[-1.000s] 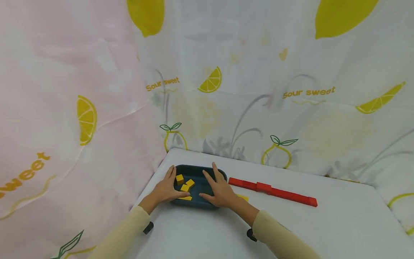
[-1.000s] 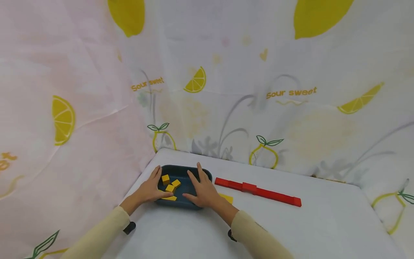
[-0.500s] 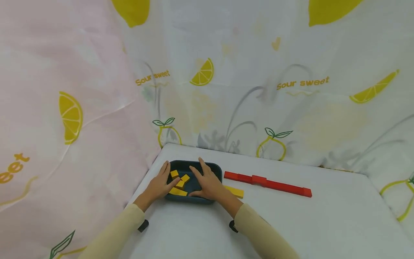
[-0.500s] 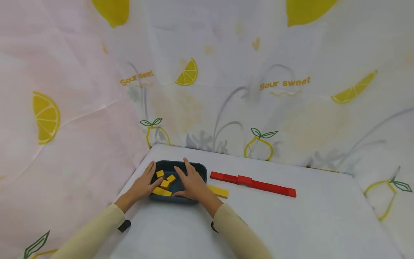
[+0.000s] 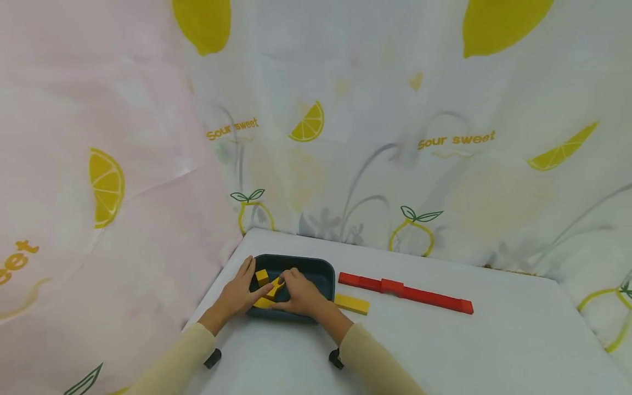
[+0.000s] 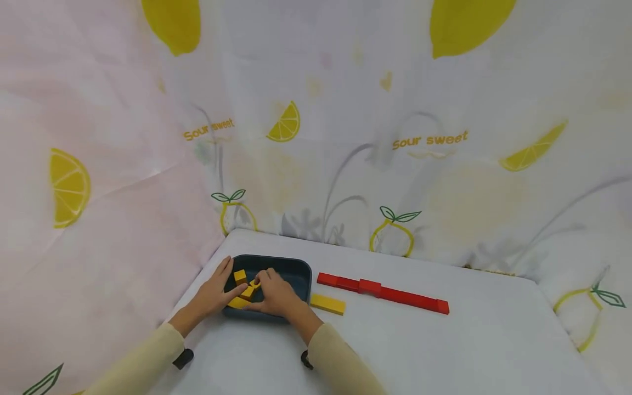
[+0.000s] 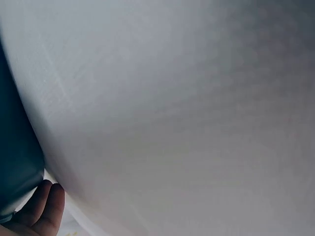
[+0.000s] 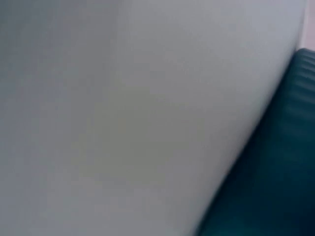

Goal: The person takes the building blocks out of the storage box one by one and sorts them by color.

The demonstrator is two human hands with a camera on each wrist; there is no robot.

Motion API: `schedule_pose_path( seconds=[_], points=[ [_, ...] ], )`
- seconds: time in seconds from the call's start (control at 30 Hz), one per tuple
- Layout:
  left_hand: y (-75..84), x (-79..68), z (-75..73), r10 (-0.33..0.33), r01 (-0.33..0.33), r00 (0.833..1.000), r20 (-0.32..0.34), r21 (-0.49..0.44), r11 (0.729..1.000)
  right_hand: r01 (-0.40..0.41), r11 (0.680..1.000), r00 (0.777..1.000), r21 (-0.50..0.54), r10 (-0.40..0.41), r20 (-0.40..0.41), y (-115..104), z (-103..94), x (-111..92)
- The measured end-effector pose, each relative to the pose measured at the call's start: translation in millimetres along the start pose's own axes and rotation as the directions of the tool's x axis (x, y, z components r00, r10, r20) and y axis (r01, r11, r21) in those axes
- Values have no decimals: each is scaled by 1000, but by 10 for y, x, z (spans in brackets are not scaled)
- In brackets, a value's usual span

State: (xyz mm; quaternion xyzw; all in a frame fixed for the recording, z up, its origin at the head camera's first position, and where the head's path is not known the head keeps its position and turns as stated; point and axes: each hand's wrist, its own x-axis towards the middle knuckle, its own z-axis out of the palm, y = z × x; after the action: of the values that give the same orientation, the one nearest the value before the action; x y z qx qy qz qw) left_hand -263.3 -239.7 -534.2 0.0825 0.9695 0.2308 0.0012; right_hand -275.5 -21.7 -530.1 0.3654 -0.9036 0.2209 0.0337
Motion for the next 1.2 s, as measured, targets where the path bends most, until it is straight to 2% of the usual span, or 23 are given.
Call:
schedule_pose_path(
  seconds=[0.13,0.2,0.3,0.5,0.8,1.0,1.2],
  points=[
    [9,-9,-5,1,-1,999,-36,-2,1000,-5,997,996,79,-2,88,-13,97,108],
    [33,17,11,6,-6,999,-49,-6,1000,-42,997,990,68,33,134,13,76,129],
    [45,-5,44,1,-2,1000,-28,-13,1000,-59,997,984,42,51,169,12,113,92],
    [38,53,-6,15,-16,998,-54,-23,1000,-47,998,985,-44,54,162,14,97,169],
    [26,41,42,17,-17,1000,-17,-15,1000,-83,994,972,-65,95,215,5,155,168],
    [40,57,27,2,-3,1000,-31,-24,1000,-118,992,973,-40,124,194,1,141,201],
    [15,42,14,-4,3,1000,-22,-34,999,-151,988,965,-5,149,216,-20,134,224]
  ],
)
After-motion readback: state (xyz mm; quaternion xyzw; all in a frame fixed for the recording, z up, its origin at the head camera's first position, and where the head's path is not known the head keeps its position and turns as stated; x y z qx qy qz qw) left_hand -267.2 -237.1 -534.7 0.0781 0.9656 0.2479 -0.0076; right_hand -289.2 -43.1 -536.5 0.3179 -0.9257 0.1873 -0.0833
